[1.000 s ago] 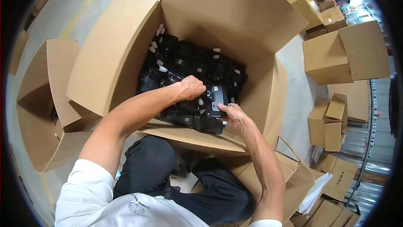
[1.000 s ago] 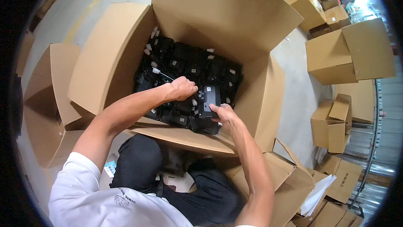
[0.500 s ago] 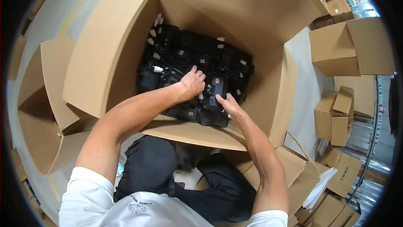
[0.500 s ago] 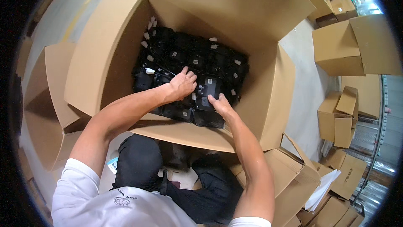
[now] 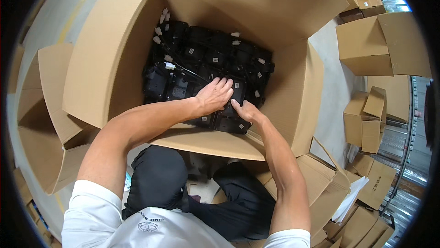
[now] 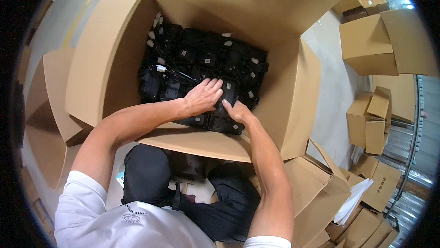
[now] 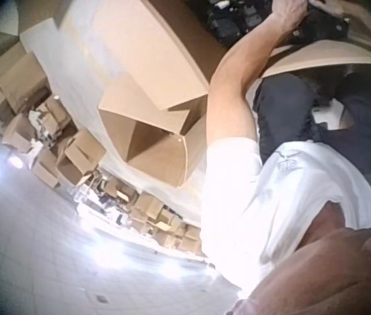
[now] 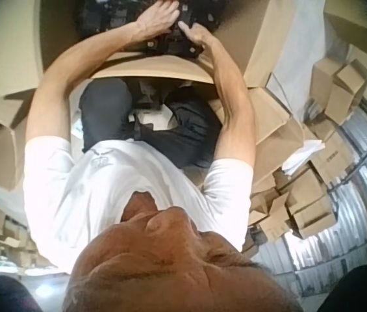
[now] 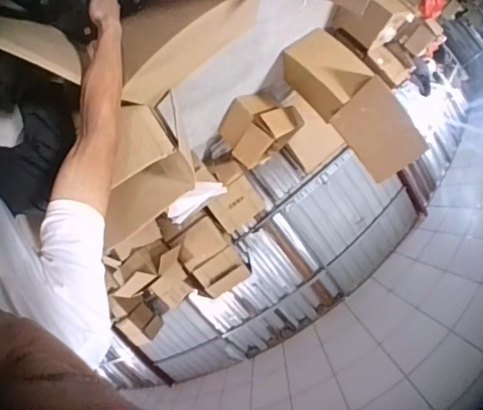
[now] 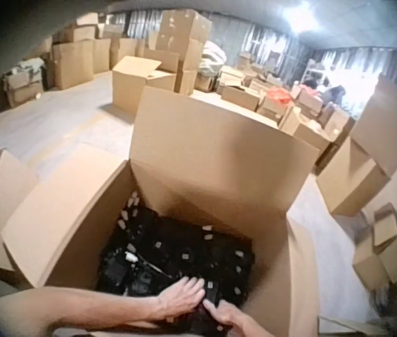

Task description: The person packs electronic devices and their cables into cardboard shipping boxes by hand.

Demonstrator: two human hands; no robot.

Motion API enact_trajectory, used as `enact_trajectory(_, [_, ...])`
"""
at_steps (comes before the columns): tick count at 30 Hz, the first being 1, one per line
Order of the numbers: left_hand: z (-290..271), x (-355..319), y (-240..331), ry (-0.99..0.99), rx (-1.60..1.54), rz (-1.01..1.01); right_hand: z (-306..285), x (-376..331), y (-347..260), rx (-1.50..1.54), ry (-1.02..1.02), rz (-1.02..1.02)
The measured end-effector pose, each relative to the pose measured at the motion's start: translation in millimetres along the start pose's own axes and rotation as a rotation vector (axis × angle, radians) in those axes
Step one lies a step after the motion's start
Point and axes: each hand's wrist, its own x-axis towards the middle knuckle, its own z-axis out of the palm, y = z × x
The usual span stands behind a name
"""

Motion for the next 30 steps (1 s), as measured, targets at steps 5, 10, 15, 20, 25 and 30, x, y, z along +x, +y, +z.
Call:
enact_trajectory(5, [22, -7, -15, 0.010, -0.084, 0.059, 5, -2, 7, 0.042, 0.030, -0.047])
enact_trajectory(10, [36, -12, -16, -0.018, -0.019, 0.042, 15, 0, -4, 0.005, 0.099, -0.044])
enact_trajectory(15, [17, -15, -25, 0.075, 0.092, 0.057, 16, 3, -13, -0.068, 0.113, -0.015])
enact_trajectory(20, [-62, -7, -26, 0.024, -0.104, -0.032, -8, -23, -22, -0.142, 0.195, 0.026])
enact_trajectory(25, [-145, -45, -3, -0.127, -0.465, -0.183, -69, -92, -13, -0.217, 0.443, -0.385])
enact_trajectory(30, [-178, -137, -11, -0.019, -0.710, -0.484, -121, -267, 5, 0.041, 0.419, -0.498])
